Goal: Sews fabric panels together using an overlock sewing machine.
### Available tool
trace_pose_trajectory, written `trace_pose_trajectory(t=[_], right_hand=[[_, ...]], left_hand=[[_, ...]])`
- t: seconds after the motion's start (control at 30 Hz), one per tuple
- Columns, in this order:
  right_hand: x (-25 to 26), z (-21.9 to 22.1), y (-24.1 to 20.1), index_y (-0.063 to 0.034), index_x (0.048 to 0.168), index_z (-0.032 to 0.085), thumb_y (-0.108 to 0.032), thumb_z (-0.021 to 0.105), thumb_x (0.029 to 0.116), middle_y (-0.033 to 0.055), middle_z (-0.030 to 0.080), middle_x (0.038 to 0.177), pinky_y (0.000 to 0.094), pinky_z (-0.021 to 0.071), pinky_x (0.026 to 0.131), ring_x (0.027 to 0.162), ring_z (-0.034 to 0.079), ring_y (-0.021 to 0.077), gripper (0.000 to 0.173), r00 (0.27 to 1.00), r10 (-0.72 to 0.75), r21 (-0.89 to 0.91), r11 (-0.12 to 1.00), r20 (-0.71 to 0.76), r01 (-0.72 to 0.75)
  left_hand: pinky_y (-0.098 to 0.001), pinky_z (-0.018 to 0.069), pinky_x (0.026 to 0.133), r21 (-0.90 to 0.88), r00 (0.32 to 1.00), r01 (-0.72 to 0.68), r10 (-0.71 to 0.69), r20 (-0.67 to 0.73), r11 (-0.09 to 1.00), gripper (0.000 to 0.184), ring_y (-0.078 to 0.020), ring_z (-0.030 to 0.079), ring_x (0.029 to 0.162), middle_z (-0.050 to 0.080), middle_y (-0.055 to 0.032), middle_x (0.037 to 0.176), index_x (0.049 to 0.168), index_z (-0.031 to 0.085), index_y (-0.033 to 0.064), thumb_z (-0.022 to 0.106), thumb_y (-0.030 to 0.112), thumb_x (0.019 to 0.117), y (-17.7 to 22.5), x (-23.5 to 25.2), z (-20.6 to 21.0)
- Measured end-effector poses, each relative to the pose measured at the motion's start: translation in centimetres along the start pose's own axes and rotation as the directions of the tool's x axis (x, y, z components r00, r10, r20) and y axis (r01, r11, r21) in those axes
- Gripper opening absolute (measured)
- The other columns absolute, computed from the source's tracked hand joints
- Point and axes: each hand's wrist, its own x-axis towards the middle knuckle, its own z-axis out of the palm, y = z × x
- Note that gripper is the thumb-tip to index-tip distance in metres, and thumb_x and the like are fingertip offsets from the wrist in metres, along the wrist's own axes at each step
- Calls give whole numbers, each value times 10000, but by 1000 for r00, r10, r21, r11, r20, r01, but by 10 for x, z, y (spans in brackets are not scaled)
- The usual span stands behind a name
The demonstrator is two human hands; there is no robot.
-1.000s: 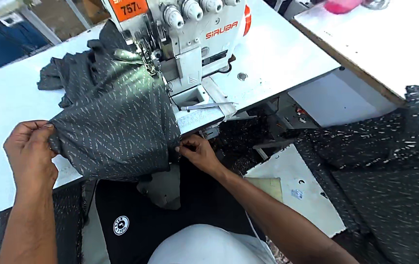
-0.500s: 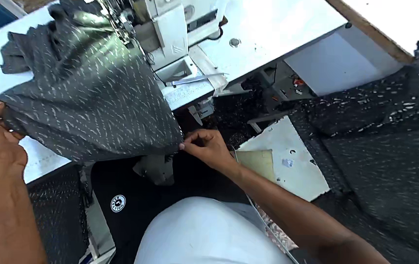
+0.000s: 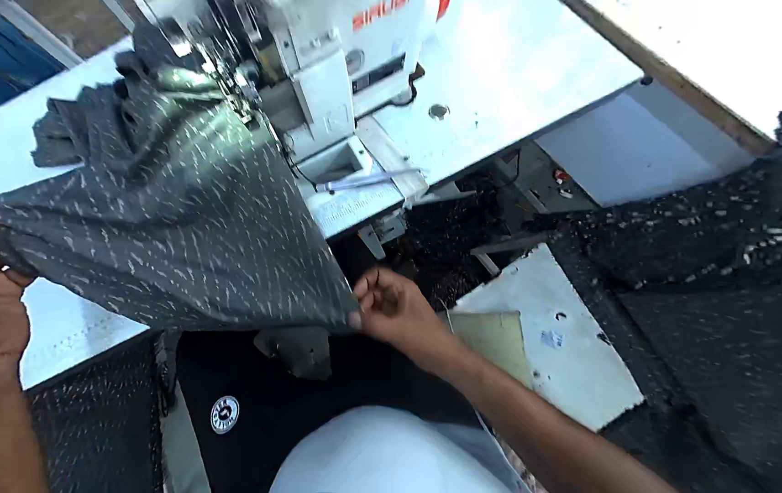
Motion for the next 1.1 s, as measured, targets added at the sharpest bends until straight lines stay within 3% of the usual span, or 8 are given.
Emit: trace_pose_trajectory(t=[0.1, 0.17, 0.2, 0.3, 0.43, 0.73, 0.93, 1.1], right_hand=[[6, -8, -5, -90, 1049, 689, -87, 716, 904, -38, 675, 794, 231, 549, 673, 703, 630, 38, 148, 993, 37, 62, 997, 109, -44], [13, -8, 3, -66, 948, 724, -87, 696, 908, -17, 667, 739, 242, 538, 629, 656, 617, 56, 53, 997, 65, -66, 996, 45, -62], [16, -8, 5, -70, 911, 725, -102, 690, 913, -23, 650, 725, 237, 512, 611, 644, 592, 50, 47, 998, 48, -103, 994, 40, -44], [13, -8, 5, -76, 930, 734, -131, 690, 939, -46, 680, 794, 219, 527, 652, 704, 610, 19, 71, 995, 6, -81, 997, 98, 2], [11, -8, 8, -72, 909, 712, -107, 670, 934, -38, 660, 768, 210, 503, 605, 663, 588, 22, 60, 994, -56, -109, 992, 89, 65], [30, 10, -23, -71, 939, 681, -85, 657, 957, -5, 669, 841, 217, 544, 643, 709, 622, 38, 33, 972, -221, -37, 974, 86, 225], [67, 23, -50, -56, 910, 656, -47, 651, 931, 21, 613, 696, 204, 488, 525, 569, 561, 63, 23, 968, -247, -104, 962, 53, 251], [94, 32, -68, -27, 928, 647, -35, 619, 950, 72, 628, 745, 247, 510, 503, 579, 584, 114, 36, 963, -270, -99, 958, 1, 269]], left_hand=[[-354, 508, 978, 453, 959, -278, 274, 76, 847, 290, -138, 602, 1094, 614, -92, 1206, 1256, 574, -27, 538, 171, 1047, 14, 18, 5], [-668, 347, 1127, 670, 885, -462, 350, 307, 582, 410, -486, 414, 1397, 433, -335, 1483, 1342, 541, -96, 544, 154, 1016, 32, 18, 26], [-698, 319, 1132, 671, 842, -536, 388, 376, 512, 411, -527, 365, 1419, 389, -352, 1514, 1354, 546, -80, 525, 144, 1009, 45, 10, 46], [-551, 438, 1105, 519, 748, -662, 428, 508, 540, 416, -358, 512, 1351, 530, -227, 1447, 1364, 585, -10, 411, 182, 1038, 63, -22, 105], [-582, 356, 1141, 541, 777, -595, 256, 575, 594, 513, -346, 440, 1415, 502, -126, 1522, 1443, 553, 72, 311, 348, 1086, 42, -30, 141], [-578, 201, 1236, 595, 801, -562, 198, 565, 575, 679, -354, 215, 1558, 324, -167, 1649, 1565, 401, 73, 296, 493, 1042, 23, 22, 162], [-657, 203, 1204, 662, 839, -488, 95, 536, 568, 758, -338, 178, 1572, 194, -149, 1703, 1619, 294, 105, 253, 570, 1023, 23, 68, 170], [-719, 183, 1174, 707, 850, -458, 32, 527, 538, 779, -363, 165, 1572, 194, -151, 1703, 1621, 283, 102, 210, 594, 1020, 25, 102, 177]])
